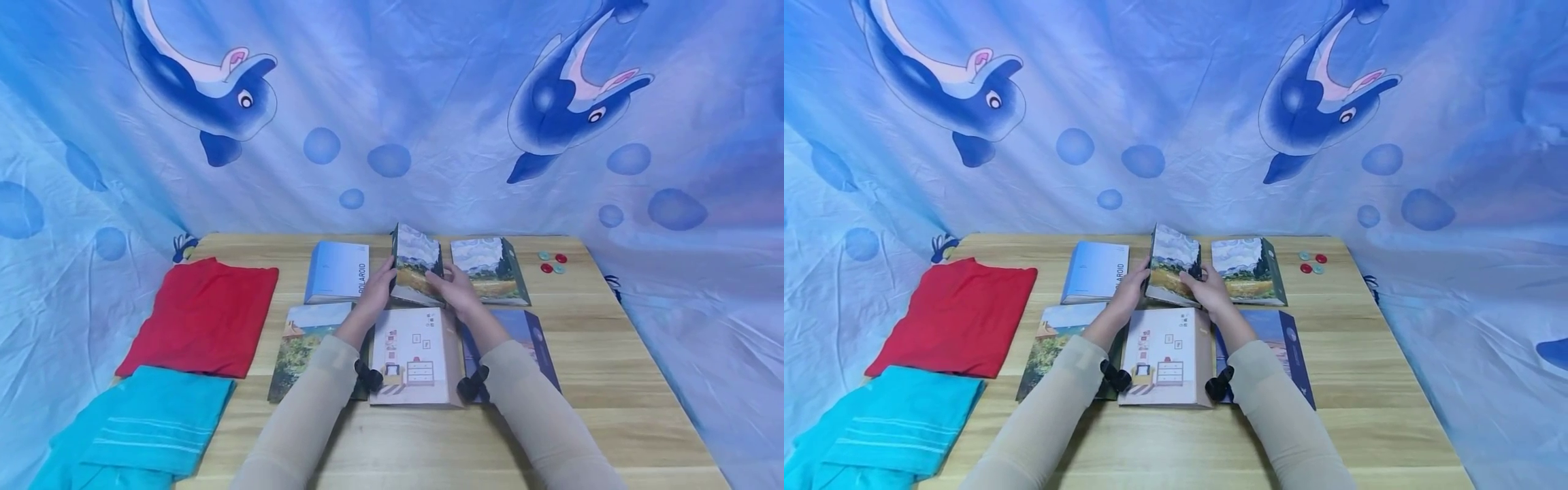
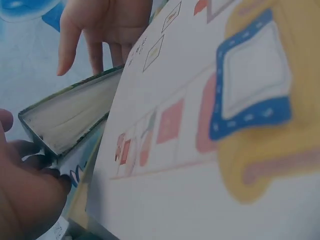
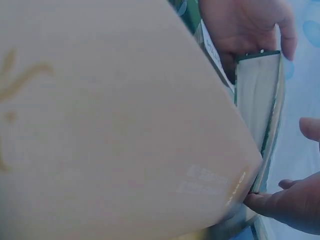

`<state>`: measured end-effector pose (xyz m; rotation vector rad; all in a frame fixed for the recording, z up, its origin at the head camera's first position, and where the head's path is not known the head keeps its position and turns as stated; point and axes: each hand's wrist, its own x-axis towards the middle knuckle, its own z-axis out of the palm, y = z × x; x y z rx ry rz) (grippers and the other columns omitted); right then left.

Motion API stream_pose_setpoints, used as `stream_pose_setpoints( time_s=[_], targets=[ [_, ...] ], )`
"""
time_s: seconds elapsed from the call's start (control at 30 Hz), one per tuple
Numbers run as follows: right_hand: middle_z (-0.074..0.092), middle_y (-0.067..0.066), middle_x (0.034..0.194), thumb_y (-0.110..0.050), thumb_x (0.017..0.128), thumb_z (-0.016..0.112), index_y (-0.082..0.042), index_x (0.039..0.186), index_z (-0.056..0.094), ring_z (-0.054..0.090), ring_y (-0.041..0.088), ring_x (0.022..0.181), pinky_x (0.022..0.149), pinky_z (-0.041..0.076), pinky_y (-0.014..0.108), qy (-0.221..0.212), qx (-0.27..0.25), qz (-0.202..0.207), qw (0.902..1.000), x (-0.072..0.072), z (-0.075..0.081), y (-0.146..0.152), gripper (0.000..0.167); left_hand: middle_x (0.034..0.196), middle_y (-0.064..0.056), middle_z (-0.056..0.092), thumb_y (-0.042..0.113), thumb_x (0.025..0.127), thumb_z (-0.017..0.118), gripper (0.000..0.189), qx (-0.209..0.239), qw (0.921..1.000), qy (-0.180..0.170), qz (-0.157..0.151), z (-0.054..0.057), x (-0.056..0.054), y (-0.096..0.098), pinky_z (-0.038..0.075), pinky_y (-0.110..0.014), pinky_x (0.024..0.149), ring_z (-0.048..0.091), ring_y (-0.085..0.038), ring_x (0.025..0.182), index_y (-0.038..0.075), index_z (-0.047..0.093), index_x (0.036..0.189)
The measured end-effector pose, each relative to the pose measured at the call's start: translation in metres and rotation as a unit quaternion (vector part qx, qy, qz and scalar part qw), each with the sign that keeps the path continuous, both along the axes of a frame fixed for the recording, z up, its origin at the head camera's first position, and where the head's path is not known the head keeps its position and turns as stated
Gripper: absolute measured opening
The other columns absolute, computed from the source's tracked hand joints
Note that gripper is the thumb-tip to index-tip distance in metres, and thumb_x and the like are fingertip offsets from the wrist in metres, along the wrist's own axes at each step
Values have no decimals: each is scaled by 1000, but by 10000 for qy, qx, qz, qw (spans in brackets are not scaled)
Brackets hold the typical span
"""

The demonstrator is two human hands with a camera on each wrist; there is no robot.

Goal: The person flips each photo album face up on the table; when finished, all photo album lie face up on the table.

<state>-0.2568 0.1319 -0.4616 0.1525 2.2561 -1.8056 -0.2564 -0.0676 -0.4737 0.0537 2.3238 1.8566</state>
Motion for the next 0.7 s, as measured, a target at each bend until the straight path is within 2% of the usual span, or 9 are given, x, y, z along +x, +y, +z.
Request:
stream_pose_setpoints(
  time_s=[0.2,0.3,0.43,0.7],
  targets=[
    [23,22,164,-43,99,63,-9,162,20,25,40,149,119,28,56,17,305,84,9995,3,1,1,84,169,-1,17,44,106,32,64,-352,9990,-170,-221,-3,0,1,12,-49,124,12,-24,155,21,17,164],
    [20,20,166,-45,100,61,-9,162,20,21,38,151,120,24,56,37,471,138,9988,3,-1,2,83,169,-2,14,46,106,34,68,-556,9973,-362,-304,-6,1,2,11,-51,124,10,-24,155,21,11,164],
    [17,18,167,-46,100,60,-10,162,20,17,37,153,121,21,55,89,591,216,9980,3,-2,3,83,170,-1,8,48,105,37,73,-765,9956,-456,-289,-7,5,3,8,-50,124,6,-24,155,19,7,164],
    [23,19,165,-38,99,63,-7,161,24,21,38,151,121,21,55,286,656,313,9969,2,-4,5,79,170,-1,9,50,104,41,75,-938,9949,-333,-131,-5,9,0,9,-55,123,9,-27,155,20,8,165]
  ],
)
